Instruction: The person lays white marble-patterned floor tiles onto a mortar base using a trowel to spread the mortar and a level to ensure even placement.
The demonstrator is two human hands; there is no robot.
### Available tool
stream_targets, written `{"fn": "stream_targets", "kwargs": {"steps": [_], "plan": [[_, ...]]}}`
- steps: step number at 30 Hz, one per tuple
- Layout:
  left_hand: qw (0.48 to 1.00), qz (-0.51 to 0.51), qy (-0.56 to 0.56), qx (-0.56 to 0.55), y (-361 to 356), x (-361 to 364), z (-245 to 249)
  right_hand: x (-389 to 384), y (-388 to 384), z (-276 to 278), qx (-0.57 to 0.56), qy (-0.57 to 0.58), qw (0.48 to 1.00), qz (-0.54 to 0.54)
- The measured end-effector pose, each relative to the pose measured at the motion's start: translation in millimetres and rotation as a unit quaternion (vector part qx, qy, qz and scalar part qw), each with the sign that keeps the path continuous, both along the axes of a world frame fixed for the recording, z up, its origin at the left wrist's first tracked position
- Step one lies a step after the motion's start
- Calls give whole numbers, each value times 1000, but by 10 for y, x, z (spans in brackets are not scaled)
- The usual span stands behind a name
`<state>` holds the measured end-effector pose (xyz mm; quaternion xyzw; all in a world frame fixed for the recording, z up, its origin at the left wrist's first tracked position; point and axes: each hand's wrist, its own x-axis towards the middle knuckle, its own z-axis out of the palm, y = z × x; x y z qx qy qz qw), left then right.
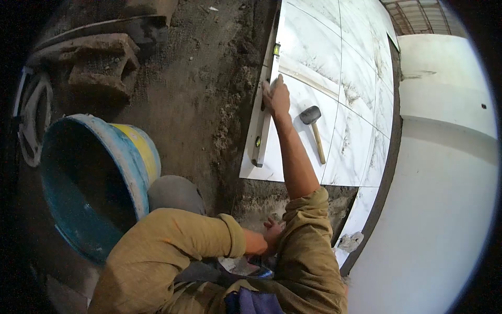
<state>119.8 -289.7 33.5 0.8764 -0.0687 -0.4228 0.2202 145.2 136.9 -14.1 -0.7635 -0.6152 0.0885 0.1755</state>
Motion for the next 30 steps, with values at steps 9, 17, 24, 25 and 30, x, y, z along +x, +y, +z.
{"fn": "stream_targets", "kwargs": {"steps": [9,17,24,25,30], "plan": [[999,-30,-40,-8,327,-159,346,63,76,72,-114,96,989,-9],[994,-104,38,23,716,-321,788,70,487,293,-56,-2,997,62],[990,-138,-10,24,678,-180,669,276,724,175,-182,149,972,7],[992,-129,-14,-1,640,-166,678,230,704,244,-179,149,973,7],[989,-99,-30,-107,469,-224,576,293,728,36,-132,85,987,33]]}}
